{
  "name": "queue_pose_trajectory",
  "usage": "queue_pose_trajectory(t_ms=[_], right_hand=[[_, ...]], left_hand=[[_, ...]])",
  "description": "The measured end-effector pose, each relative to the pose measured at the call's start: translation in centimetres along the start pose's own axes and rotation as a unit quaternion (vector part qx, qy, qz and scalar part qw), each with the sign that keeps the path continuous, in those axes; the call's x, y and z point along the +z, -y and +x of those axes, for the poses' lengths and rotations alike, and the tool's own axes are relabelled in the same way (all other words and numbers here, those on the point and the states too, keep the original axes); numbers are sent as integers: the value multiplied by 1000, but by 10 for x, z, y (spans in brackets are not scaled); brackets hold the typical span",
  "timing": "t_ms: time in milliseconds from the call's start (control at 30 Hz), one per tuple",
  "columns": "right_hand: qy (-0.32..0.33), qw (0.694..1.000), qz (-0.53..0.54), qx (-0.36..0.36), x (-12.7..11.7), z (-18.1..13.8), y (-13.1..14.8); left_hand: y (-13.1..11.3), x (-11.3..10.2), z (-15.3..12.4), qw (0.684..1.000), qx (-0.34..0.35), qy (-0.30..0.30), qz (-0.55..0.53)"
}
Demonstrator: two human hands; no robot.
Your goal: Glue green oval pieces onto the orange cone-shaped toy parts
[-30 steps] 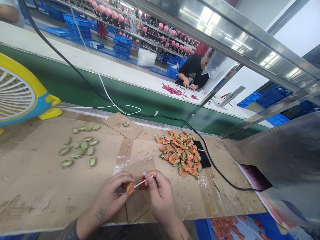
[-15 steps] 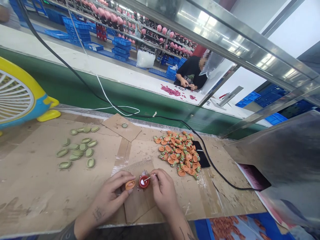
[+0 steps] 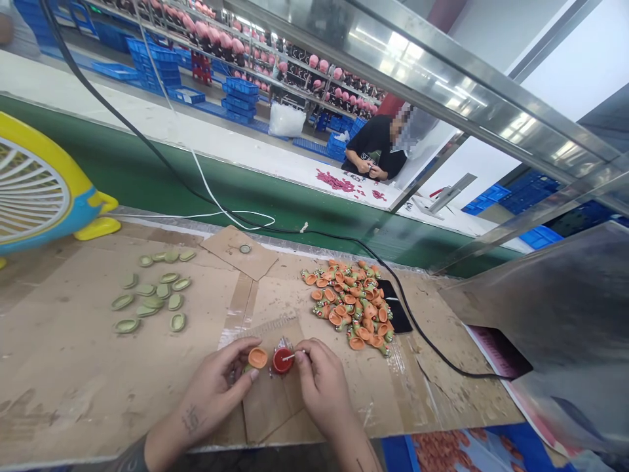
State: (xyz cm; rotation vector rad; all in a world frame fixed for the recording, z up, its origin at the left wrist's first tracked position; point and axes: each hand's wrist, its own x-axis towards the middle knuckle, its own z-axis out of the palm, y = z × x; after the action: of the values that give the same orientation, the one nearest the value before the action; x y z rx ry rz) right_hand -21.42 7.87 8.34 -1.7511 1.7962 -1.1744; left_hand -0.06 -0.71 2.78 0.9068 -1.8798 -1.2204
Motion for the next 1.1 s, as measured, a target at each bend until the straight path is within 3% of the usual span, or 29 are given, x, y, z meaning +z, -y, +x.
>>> queue_pose_trajectory(t_ms=[200,333,467,633,800,933,1100], right_hand=[[-7,998,29,59,-4,0,6],[-61,982,147,102,1,1,19],[-32,969,219,111,13,3,23],[-1,982,166,91,21,7,18],[-9,993,109,50,18,9,18],[-21,996,89,20,16,9,22],[-81,993,77,42,14,11,13]], left_hand=[[1,-1,-1,1000,5,2,12],[7,0,-3,1000,0,2,11],[9,1,-2,1000,2,4,2],[3,1,-2,1000,3,-1,-13],[0,2,0,999,-4,7,-31],[5,-1,1,999,-9,18,-34],[6,-5,3,998,-33,-3,-57]])
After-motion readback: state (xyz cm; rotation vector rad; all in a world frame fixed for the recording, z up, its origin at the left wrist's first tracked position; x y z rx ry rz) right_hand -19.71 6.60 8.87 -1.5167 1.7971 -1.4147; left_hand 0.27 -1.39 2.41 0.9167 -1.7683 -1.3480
